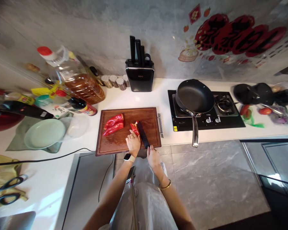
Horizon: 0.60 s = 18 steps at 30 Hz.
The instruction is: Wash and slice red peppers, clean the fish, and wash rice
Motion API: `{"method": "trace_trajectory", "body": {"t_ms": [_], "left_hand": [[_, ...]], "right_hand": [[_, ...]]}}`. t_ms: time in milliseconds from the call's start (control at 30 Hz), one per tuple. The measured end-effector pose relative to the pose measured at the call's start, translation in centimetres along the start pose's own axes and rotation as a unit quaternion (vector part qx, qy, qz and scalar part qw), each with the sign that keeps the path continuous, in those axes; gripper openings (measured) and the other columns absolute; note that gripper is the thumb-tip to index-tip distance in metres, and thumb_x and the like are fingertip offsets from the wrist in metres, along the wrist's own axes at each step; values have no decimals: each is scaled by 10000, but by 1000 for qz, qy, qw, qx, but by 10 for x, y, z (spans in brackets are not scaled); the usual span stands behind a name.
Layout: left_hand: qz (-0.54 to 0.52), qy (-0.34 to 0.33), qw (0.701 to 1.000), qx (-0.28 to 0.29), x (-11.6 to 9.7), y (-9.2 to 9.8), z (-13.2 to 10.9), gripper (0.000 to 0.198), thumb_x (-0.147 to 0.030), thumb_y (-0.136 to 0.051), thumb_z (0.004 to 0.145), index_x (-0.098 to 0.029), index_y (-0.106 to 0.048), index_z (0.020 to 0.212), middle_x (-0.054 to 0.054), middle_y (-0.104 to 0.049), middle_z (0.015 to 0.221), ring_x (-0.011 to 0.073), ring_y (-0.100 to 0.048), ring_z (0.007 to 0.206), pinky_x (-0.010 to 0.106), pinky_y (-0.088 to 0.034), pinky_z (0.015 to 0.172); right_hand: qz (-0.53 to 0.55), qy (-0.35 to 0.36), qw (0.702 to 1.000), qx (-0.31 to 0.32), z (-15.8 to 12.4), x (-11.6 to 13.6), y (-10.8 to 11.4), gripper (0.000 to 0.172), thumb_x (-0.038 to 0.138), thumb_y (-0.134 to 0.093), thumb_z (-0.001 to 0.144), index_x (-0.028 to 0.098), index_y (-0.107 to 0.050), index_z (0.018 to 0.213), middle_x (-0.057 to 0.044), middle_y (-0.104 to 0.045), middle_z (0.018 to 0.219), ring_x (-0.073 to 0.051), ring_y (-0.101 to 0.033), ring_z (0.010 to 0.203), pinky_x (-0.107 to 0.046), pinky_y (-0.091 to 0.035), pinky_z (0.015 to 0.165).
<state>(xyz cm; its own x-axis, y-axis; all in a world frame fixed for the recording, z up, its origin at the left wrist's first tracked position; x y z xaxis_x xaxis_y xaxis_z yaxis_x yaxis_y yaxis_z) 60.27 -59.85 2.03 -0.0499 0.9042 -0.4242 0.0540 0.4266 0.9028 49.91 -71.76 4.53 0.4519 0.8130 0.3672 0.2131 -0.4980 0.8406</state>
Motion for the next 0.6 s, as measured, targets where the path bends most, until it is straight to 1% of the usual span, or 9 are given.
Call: {"method": "trace_trajectory", "body": {"t_ms": [133,233,333,400,467,500,533,600], "left_hand": [[0,14,1000,-5,5,-3,0,659,-381,-266,945,-26,-231,1499,244,-621,1099,378,-527,1091,524,-368,900],[9,16,1000,-1,8,-2,0,656,-378,-254,945,-32,-225,1501,239,-626,1094,372,-534,1077,522,-355,898],[14,14,1000,-1,11,1,0,646,-385,-239,948,-48,-237,1499,232,-630,1102,365,-538,1059,523,-341,891],[9,9,1000,-6,12,3,1,637,-404,-228,952,-72,-259,1495,224,-639,1094,358,-538,1044,522,-334,882],[9,1,1000,-12,13,5,1,636,-424,-211,955,-80,-284,1485,225,-648,1079,354,-536,1027,520,-330,867],[13,-3,1000,-13,14,5,2,637,-431,-202,956,-78,-296,1479,227,-650,1072,352,-535,1018,517,-329,859],[18,-6,1000,-14,14,5,2,637,-434,-195,957,-76,-305,1473,229,-651,1066,351,-535,1010,515,-329,851],[31,-9,999,-9,15,5,3,634,-430,-188,959,-65,-318,1461,235,-651,1055,353,-534,1001,515,-331,837]], "right_hand": [[15,-6,1000,-4,1,-5,-4,320,281,-360,998,124,-611,1118,-148,-737,879,-209,-714,721,-244,-438,562],[38,-8,999,-10,3,-10,-7,329,289,-359,994,118,-617,1108,-155,-735,882,-216,-713,736,-251,-444,589],[85,-10,996,-11,6,-17,-11,330,291,-352,987,124,-624,1072,-153,-733,892,-220,-708,757,-260,-445,624],[136,-12,991,-15,9,-23,-14,303,295,-370,971,142,-627,1017,-143,-729,886,-218,-700,768,-261,-440,629],[207,-13,978,-21,12,-30,-17,261,322,-409,946,169,-620,935,-116,-717,834,-206,-683,738,-257,-433,601],[250,-15,968,-18,14,-33,-19,251,352,-428,934,184,-609,891,-91,-702,778,-192,-667,687,-252,-426,568],[296,-22,955,-6,16,-37,-23,255,393,-443,922,198,-590,852,-57,-673,704,-172,-637,610,-246,-410,524],[396,-44,917,40,20,-43,-32,299,491,-462,892,218,-543,799,21,-566,549,-125,-520,437,-227,-351,424]]}}
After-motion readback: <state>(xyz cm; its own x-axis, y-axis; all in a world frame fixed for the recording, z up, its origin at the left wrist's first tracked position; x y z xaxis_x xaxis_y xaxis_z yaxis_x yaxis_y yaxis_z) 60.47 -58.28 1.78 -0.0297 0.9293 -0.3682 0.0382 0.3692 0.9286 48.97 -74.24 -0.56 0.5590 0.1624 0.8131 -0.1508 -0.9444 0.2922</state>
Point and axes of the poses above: each hand's wrist, its own z-axis towards the middle knuckle, its own y-axis out of the back of the hand, x = y × z, the point moved 6 cm from there along z, towards the middle knuckle
